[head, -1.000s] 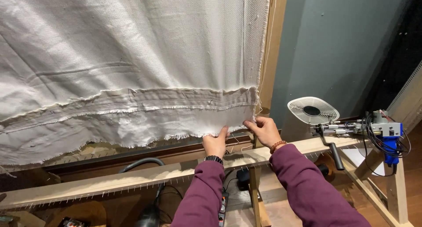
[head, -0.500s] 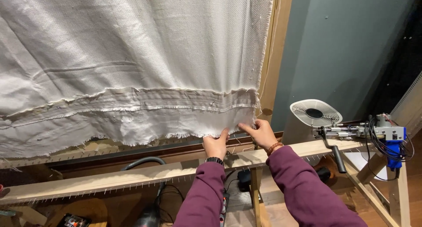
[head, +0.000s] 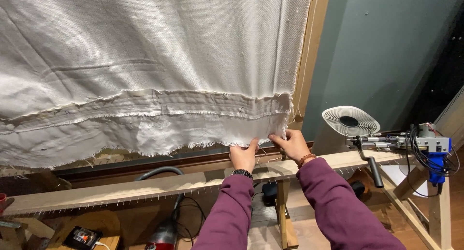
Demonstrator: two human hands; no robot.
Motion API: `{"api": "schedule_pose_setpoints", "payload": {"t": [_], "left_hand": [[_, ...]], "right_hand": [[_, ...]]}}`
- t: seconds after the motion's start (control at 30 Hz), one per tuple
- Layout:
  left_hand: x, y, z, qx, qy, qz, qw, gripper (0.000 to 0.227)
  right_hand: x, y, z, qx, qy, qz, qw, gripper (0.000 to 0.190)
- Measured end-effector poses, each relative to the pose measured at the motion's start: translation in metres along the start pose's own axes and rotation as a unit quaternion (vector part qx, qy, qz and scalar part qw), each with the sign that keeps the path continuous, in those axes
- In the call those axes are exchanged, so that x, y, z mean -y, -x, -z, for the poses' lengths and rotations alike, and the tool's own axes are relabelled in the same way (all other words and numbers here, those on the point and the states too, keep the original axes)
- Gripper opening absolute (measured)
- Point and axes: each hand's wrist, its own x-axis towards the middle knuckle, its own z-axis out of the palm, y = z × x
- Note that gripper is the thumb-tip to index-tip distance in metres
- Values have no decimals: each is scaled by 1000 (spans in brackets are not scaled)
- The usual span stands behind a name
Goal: Stretching and pinning a large piece of white fabric onto a wooden frame with pins along the edges.
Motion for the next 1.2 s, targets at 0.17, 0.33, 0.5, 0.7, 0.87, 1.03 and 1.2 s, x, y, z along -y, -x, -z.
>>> {"api": "schedule_pose_setpoints", "payload": {"t": [0.17,0.33,0.5,0.7,0.87,1.03,1.2], "left_hand": [[-9,9,0,-1,2,14,1000,32],[-15,18,4,2,-3,15,1000,33],[-9,15,3,1,6,20,1000,35],[7,3,-1,8,2,21,1000,40],[-1,9,4,28,30,25,999,46],[-17,24,18,88,85,31,992,33],[-3,8,18,179,84,32,980,37]], "right_hand": [[0,1,1,1,1,8,1000,18],[6,10,1,4,22,24,999,19],[0,11,1,3,28,20,999,22],[-20,5,4,0,65,20,998,25],[-30,-2,4,-6,89,15,996,26],[-29,-5,-1,-4,72,7,997,26],[-7,9,2,2,30,-4,1000,27]]}}
